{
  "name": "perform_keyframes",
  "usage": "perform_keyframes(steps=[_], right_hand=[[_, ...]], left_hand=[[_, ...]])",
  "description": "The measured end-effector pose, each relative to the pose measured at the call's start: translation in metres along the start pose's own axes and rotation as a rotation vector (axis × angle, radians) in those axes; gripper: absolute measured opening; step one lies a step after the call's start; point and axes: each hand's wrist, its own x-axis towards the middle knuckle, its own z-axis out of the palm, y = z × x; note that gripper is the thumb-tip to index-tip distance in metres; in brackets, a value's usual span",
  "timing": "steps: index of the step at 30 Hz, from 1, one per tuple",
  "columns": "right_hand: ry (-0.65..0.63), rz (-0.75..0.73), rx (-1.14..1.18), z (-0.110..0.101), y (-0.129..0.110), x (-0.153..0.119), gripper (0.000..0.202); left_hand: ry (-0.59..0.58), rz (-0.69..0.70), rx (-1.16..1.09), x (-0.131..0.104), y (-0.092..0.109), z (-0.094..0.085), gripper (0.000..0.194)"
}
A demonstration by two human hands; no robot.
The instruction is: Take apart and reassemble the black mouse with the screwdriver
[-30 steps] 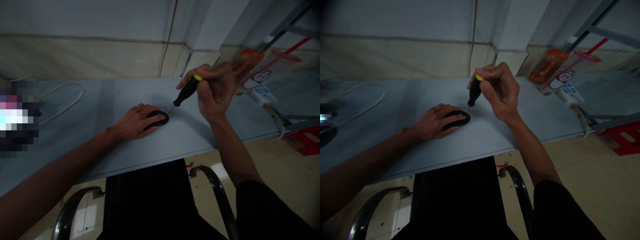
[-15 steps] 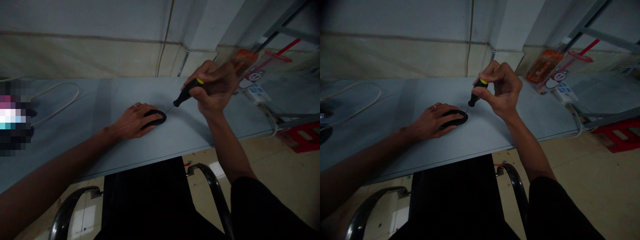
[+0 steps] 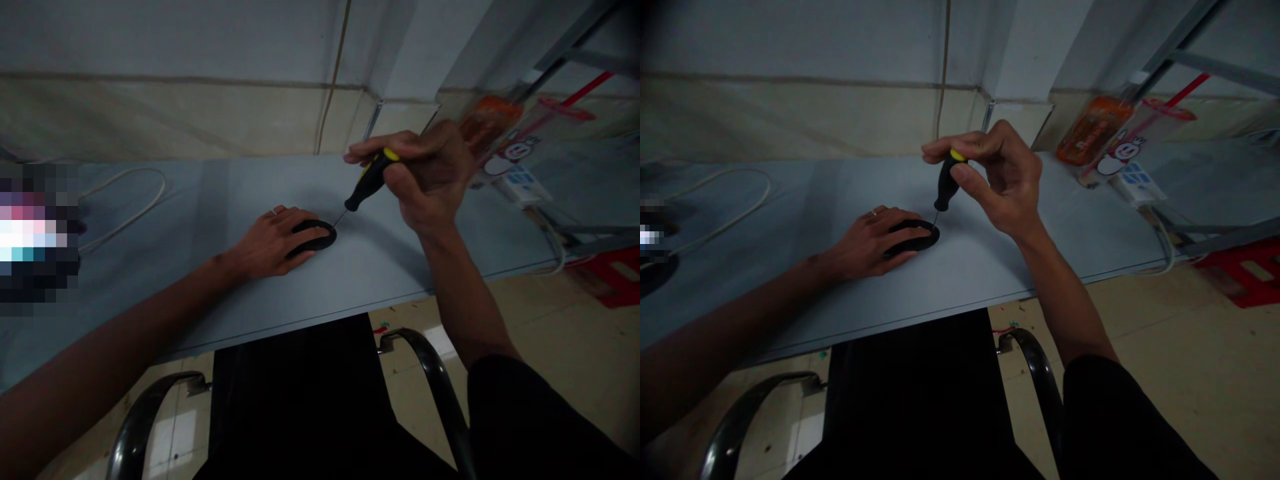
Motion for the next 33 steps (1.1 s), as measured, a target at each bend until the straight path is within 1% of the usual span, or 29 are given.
perform_keyframes(steps=[1, 3, 4, 5, 7, 9, 10, 12, 14, 16, 17, 18, 19, 21, 22, 23, 25, 27, 28, 29, 31, 33], right_hand=[[0.018, -0.012, -0.005, 0.0, 0.0, 0.0, 0.036], [0.082, -0.12, -0.024, -0.001, 0.001, 0.0, 0.029], [0.089, -0.172, -0.027, -0.001, 0.002, 0.0, 0.025], [0.077, -0.189, -0.025, -0.001, 0.004, 0.0, 0.024], [0.026, -0.121, -0.009, -0.001, 0.006, 0.0, 0.027], [-0.012, -0.031, 0.005, -0.002, 0.009, 0.0, 0.036], [-0.005, -0.025, -0.002, -0.003, 0.009, 0.001, 0.043], [0.06, -0.091, -0.041, -0.003, 0.01, 0.002, 0.049], [0.096, -0.164, -0.061, -0.003, 0.008, 0.003, 0.04], [0.039, -0.145, -0.028, -0.003, 0.005, 0.003, 0.023], [-0.002, -0.117, 0.003, -0.002, 0.004, 0.003, 0.019], [-0.024, -0.086, 0.028, -0.002, 0.004, 0.002, 0.019], [-0.018, -0.066, 0.04, -0.002, 0.004, 0.002, 0.022], [0.064, -0.094, 0.026, -0.001, 0.007, 0.001, 0.029], [0.107, -0.127, 0.01, -0.001, 0.008, 0.001, 0.029], [0.119, -0.151, 0.002, 0.0, 0.01, 0.001, 0.027], [0.053, -0.152, 0.034, 0.001, 0.01, 0.001, 0.022], [-0.038, -0.08, 0.079, 0.001, 0.01, 0.0, 0.024], [-0.057, -0.044, 0.089, 0.002, 0.01, 0.0, 0.026], [-0.044, -0.031, 0.085, 0.002, 0.01, 0.0, 0.03], [0.043, -0.084, 0.051, 0.003, 0.01, 0.0, 0.039], [0.113, -0.129, 0.017, 0.004, 0.011, 0.0, 0.043]], left_hand=[[0.002, 0.005, 0.0, 0.0, 0.0, 0.0, 0.04], [0.001, 0.013, -0.009, 0.0, -0.001, 0.0, 0.04], [0.003, 0.014, -0.016, 0.0, -0.001, 0.0, 0.04], [0.007, 0.011, -0.024, 0.001, -0.001, 0.0, 0.04], [0.004, -0.003, -0.042, 0.001, -0.001, 0.0, 0.04], [-0.011, -0.028, -0.067, 0.002, -0.001, -0.001, 0.041], [-0.02, -0.039, -0.081, 0.002, 0.0, -0.001, 0.042], [-0.028, -0.053, -0.102, 0.002, 0.0, -0.002, 0.042], [-0.023, -0.056, -0.109, 0.002, 0.0, -0.002, 0.042], [-0.014, -0.048, -0.098, 0.001, -0.001, -0.001, 0.041], [-0.009, -0.039, -0.088, 0.001, -0.001, 0.0, 0.041], [-0.009, -0.03, -0.077, 0.0, -0.002, 0.001, 0.041], [-0.011, -0.021, -0.066, 0.0, -0.002, 0.001, 0.041], [-0.013, -0.007, -0.054, -0.001, -0.003, 0.002, 0.041], [-0.011, -0.005, -0.051, -0.001, -0.003, 0.002, 0.041], [-0.003, -0.003, -0.048, -0.001, -0.003, 0.002, 0.041], [0.006, -0.003, -0.042, -0.001, -0.002, 0.001, 0.041], [-0.003, -0.004, -0.029, 0.0, -0.001, 0.0, 0.041], [-0.009, -0.001, -0.021, 0.0, -0.001, -0.001, 0.041], [-0.018, 0.001, -0.012, 0.001, 0.0, -0.002, 0.04], [-0.032, 0.006, -0.004, 0.001, 0.0, -0.002, 0.04], [-0.031, 0.006, -0.009, 0.001, 0.0, -0.002, 0.039]])
